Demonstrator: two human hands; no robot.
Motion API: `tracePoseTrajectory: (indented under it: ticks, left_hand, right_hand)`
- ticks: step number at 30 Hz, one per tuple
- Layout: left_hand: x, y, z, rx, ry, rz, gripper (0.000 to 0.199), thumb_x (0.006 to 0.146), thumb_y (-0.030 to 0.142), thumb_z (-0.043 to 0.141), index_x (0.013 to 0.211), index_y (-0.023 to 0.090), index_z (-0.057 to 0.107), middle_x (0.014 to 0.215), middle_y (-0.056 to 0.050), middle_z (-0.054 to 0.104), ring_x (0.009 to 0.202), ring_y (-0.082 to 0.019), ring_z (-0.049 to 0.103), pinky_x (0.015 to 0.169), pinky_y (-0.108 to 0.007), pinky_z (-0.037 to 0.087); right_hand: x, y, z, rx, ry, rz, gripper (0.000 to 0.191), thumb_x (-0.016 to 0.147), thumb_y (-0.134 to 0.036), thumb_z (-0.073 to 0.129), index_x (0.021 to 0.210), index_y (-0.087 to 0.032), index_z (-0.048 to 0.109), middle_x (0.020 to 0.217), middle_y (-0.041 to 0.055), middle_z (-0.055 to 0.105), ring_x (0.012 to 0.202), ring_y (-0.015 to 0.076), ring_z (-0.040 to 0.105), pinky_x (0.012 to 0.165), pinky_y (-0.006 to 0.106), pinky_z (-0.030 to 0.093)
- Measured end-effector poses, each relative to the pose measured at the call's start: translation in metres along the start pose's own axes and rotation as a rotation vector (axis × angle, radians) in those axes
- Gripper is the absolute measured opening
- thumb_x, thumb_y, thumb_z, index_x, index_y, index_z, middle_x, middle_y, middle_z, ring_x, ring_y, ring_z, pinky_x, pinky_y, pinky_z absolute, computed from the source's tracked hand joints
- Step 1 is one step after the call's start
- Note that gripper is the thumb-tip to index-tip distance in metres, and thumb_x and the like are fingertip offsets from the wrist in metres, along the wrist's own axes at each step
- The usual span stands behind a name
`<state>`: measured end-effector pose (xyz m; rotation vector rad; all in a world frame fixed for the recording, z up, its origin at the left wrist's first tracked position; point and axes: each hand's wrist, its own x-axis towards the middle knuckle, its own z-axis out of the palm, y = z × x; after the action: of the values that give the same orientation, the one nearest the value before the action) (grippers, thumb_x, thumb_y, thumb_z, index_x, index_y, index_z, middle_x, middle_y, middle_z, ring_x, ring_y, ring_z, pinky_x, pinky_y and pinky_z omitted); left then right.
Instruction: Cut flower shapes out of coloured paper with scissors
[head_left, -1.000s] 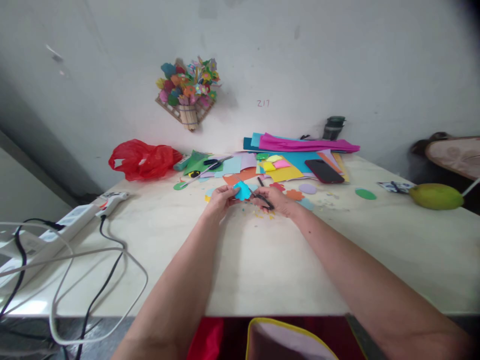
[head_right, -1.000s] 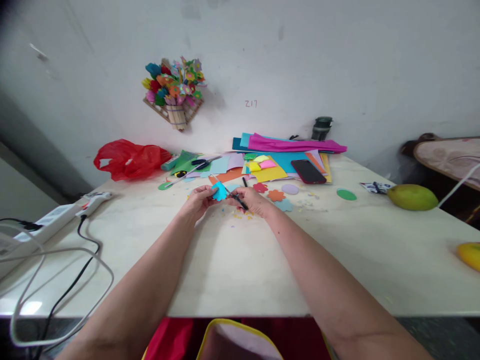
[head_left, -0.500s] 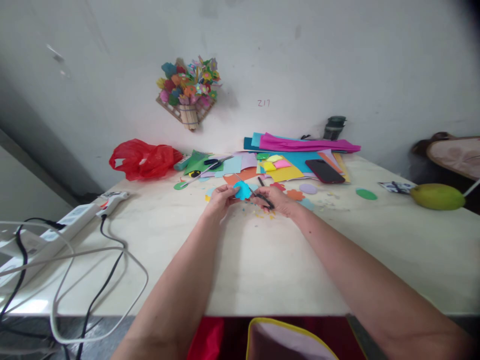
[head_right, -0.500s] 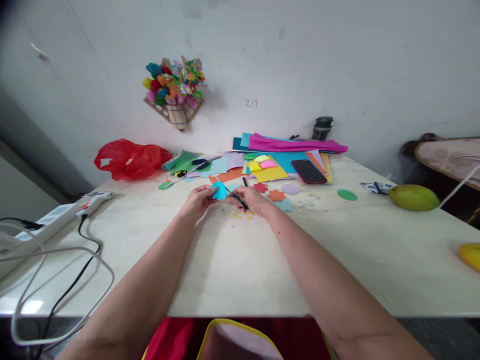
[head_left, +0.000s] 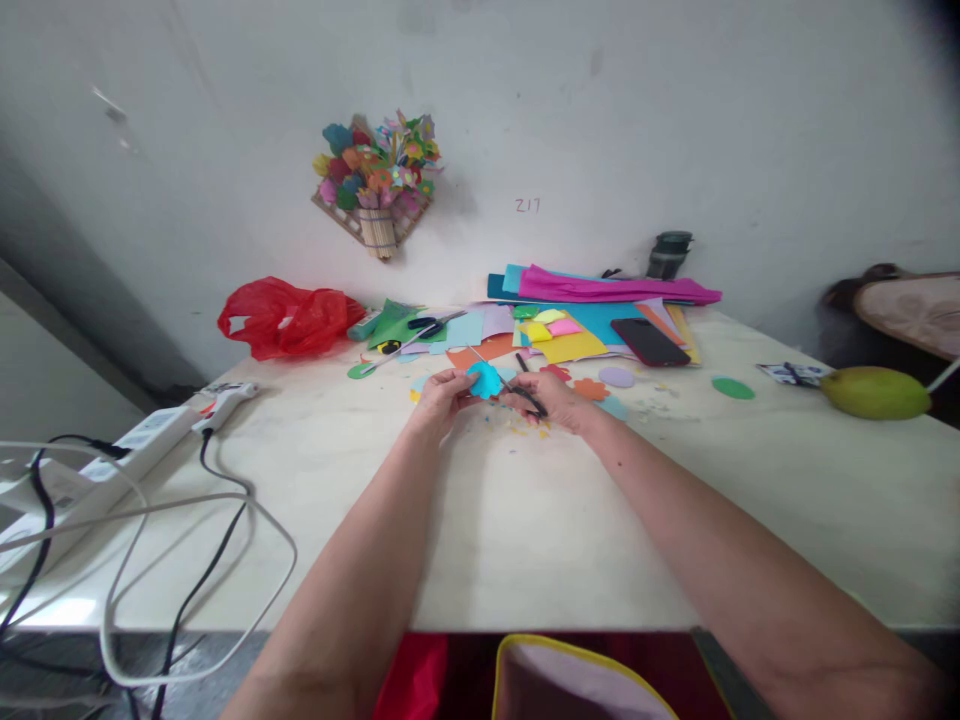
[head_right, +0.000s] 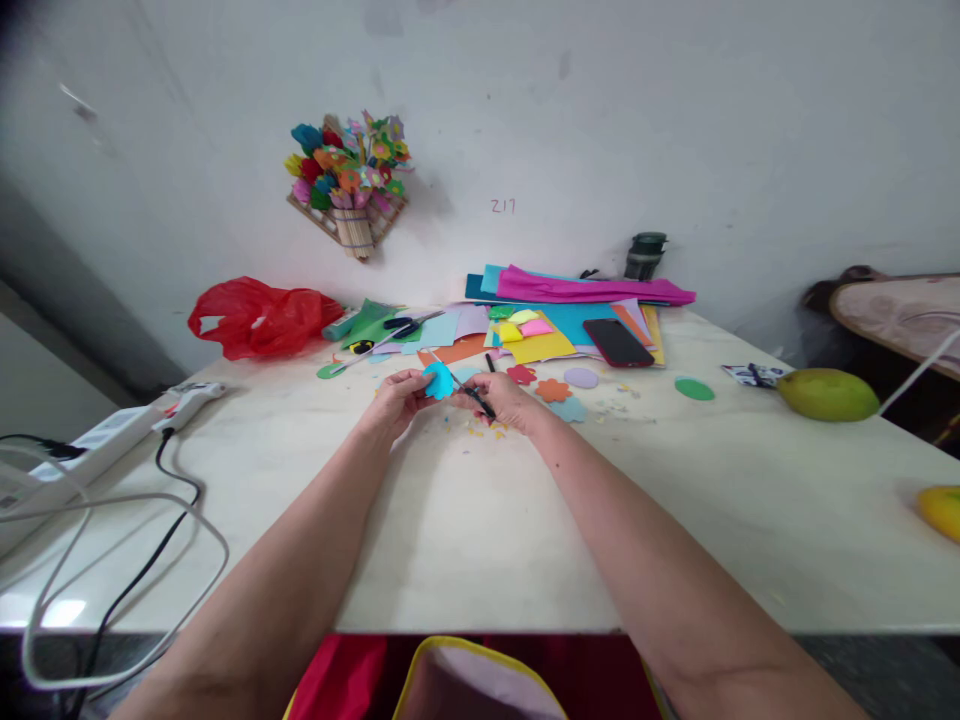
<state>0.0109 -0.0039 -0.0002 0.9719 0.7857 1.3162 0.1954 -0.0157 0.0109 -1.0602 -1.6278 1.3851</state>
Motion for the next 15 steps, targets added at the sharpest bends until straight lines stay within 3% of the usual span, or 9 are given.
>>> tracePoseTrajectory:
  ticks: [15]
  left_hand:
    - [0.0002, 0.0005, -0.0009, 0.005, 0.036, 0.015, 0.025, 0.052, 0.026, 0.078, 0.059, 0.014, 0.057, 0.058, -0.001, 0.061, 0.055, -0.013, 0.058, 0.061, -0.028, 0.049]
  right_hand:
    - [-0.0028, -0.0048, 0.0016, 0.027, -0.011, 0.032, 0.011, 0.063, -0.024, 0.063, 0.067, -0.016, 0.059, 0.044, -0.0045, 0.047, 0.034, 0.0061, 0.039, 0.034, 0.019, 0.028]
